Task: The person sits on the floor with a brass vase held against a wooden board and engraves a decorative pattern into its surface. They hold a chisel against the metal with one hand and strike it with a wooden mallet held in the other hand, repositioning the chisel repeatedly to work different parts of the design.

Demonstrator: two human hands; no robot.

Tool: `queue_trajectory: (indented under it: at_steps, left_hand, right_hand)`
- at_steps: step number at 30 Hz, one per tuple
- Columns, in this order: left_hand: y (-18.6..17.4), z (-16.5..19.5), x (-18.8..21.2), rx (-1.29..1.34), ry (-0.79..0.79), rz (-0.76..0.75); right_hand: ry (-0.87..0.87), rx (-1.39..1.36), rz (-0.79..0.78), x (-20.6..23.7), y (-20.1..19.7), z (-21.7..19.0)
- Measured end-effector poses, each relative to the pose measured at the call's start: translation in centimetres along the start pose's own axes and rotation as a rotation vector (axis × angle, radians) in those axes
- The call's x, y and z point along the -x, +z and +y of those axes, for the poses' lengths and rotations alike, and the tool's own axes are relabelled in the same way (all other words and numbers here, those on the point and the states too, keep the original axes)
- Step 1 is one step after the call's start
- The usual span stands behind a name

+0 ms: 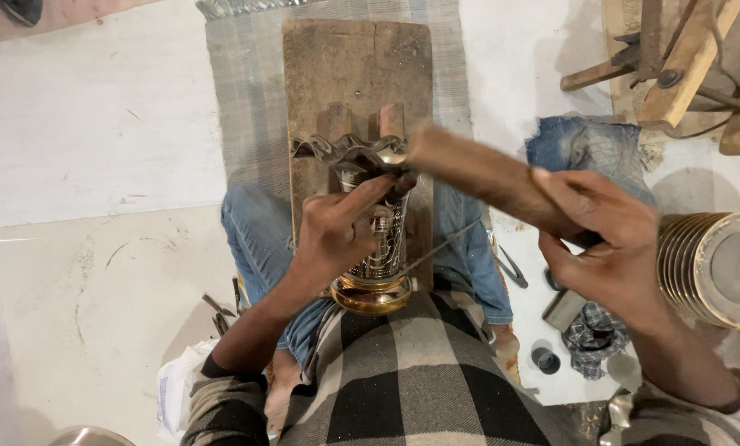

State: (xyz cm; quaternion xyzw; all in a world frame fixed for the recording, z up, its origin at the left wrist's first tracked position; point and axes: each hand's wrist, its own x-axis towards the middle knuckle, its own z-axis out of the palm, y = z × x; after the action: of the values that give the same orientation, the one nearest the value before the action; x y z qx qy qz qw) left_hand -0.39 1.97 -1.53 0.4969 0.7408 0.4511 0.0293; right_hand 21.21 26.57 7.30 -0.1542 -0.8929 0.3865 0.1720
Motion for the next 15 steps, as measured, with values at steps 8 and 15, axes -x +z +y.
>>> queue_trajectory:
  at_steps: [8, 15]
  left_hand:
    - [-0.1, 0.0, -0.1, 0.015, 0.022, -0.019]
    - [-0.7, 0.4, -0.3, 0.059, 0.018, -0.057]
  right_hand:
    - [-0.093, 0.003, -0.055, -0.6, 0.1, -2.1]
    - [-0.054, -0.011, -0.074, 0.2, 0.0, -0.5]
